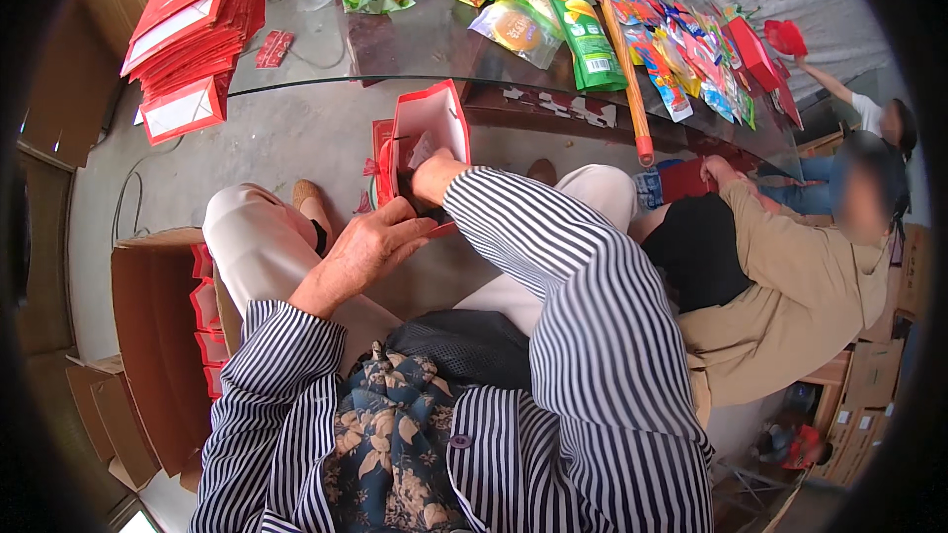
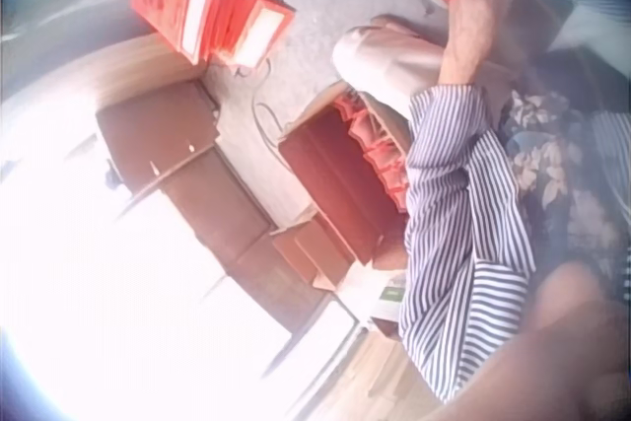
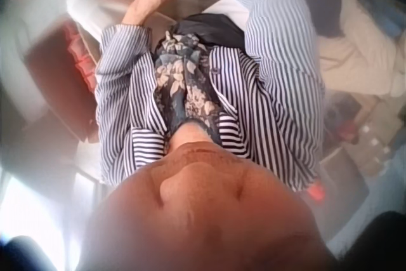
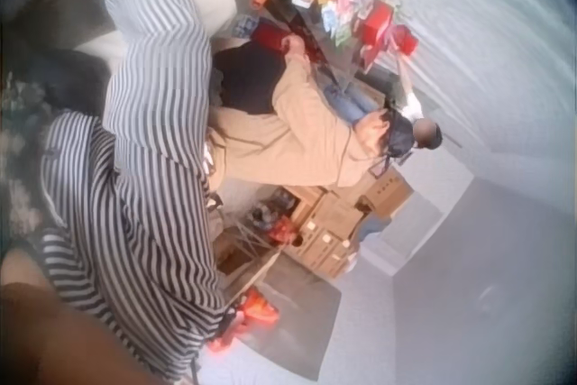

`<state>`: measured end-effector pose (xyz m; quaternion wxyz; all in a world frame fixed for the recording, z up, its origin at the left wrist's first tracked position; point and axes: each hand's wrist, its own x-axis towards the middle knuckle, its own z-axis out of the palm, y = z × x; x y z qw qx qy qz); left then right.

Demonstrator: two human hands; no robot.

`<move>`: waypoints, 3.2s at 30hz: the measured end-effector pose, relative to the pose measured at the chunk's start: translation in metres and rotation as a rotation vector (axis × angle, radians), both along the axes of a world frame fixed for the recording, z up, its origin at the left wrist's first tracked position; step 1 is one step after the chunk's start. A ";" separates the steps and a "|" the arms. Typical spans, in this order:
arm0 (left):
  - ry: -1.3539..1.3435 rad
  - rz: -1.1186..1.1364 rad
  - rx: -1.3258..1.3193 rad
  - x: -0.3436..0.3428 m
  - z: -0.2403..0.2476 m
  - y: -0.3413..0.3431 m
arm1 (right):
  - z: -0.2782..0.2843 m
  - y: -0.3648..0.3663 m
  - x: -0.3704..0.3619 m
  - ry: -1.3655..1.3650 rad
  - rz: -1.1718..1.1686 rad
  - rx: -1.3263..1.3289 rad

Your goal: Packing small snacks and items into red gift bags.

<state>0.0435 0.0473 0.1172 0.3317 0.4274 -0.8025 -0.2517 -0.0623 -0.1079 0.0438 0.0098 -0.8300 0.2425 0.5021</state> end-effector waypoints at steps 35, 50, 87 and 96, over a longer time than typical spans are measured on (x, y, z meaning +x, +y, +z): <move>0.028 -0.001 -0.053 0.005 0.009 -0.003 | 0.136 -0.102 -0.009 -1.279 -0.207 -0.404; 0.031 0.003 -0.053 0.007 0.010 -0.007 | 0.124 -0.172 0.016 -1.695 -0.182 -0.455; -0.012 0.010 -0.074 0.002 -0.005 0.008 | 0.152 0.076 -0.094 -1.829 -0.557 -0.066; -0.003 0.022 -0.086 0.002 -0.001 0.008 | 0.140 0.093 -0.078 -1.598 -0.494 -0.182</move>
